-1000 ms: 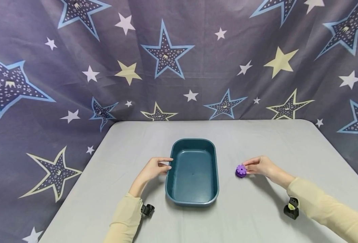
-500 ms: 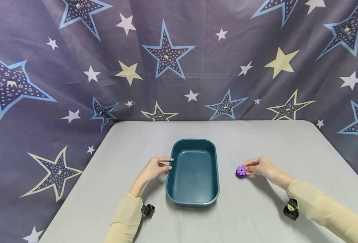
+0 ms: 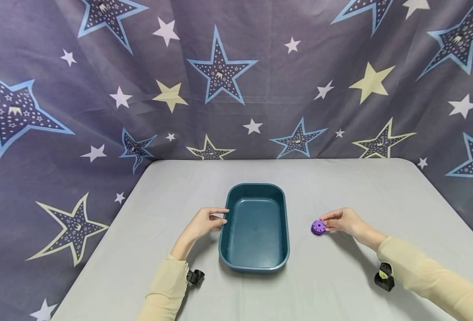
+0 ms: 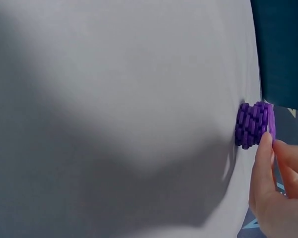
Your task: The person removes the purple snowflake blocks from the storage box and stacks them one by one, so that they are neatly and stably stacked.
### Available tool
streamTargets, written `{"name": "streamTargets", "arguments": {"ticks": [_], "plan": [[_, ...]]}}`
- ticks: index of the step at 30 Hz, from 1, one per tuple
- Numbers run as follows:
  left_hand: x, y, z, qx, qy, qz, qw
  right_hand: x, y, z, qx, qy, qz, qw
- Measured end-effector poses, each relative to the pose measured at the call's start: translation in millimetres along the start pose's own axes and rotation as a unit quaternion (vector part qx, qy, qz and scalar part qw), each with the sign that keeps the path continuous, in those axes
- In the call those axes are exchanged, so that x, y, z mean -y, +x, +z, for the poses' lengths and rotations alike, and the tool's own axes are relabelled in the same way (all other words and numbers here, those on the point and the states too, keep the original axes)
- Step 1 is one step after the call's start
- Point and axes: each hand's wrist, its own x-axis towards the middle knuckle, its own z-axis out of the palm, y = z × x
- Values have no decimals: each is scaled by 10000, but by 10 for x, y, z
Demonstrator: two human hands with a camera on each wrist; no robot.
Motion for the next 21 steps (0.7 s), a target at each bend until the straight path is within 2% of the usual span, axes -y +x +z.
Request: {"name": "streamTargets", "arguments": {"ticks": [7, 13, 18, 21], "plan": [[232, 103, -13, -19, -19, 0, 10000, -22, -9, -1, -140, -399, -306, 9986], [260, 124, -13, -31, 118, 47, 9999, -15, -51, -54, -171, -604, -684, 9957], [239, 104, -49, -245, 577, 237, 9977, 18, -109, -113, -108, -861, -1024, 9910], [227, 73, -90, -485, 1036, 506, 9921, 34, -155, -159, -229, -1420, -1512, 9780]]}}
